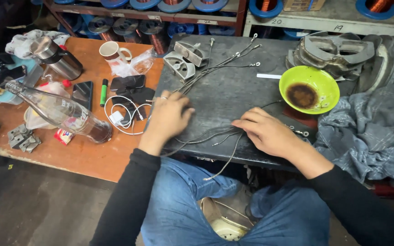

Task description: The person is performing a final inspection and cleaning of electrical wires with ring terminals, wiping them down individually with a cloth.

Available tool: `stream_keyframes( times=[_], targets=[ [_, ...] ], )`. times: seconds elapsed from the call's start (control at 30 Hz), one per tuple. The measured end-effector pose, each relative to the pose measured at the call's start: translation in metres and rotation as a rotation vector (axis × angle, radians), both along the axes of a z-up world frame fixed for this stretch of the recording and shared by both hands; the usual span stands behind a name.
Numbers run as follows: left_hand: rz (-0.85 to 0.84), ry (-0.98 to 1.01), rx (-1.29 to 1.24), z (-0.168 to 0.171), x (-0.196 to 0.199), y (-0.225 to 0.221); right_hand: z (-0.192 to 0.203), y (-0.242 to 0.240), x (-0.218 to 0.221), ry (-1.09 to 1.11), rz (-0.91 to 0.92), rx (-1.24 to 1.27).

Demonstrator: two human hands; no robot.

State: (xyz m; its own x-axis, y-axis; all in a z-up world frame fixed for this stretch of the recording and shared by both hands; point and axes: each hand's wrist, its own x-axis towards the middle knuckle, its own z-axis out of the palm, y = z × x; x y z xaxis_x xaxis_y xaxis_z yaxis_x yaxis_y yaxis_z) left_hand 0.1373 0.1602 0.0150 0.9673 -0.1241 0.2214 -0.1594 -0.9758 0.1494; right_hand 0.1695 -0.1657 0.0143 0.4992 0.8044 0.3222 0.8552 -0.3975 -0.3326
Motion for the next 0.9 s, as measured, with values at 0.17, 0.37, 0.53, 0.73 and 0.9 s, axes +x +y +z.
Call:
stream_keyframes(
  times=[0.17, 0.37, 0.53, 0.73, 0.9],
  targets=[
    [-0.183, 0.12, -0.486, 0.052, -0.04, -0.058, 0.008, 0.015, 0.001, -0.104, -0.024, 0.089],
    [-0.087, 0.212, -0.574, 0.044, -0.052, -0.07, 0.044, 0.019, 0.005, -0.207, -0.113, 0.197],
    [-0.024, 0.059, -0.896, 0.029, -0.052, -0.06, 0.09, 0.006, -0.005, -0.067, -0.126, 0.346],
    [0.042, 0.331, -0.728, 0.082, -0.067, -0.099, 0.084, -0.041, -0.001, -0.122, -0.212, 0.239],
    [0.026, 0.185, -0.254, 0.003, -0.036, -0.124, 0.066, -0.089, -0.032, -0.004, -0.338, 0.307]
  ],
)
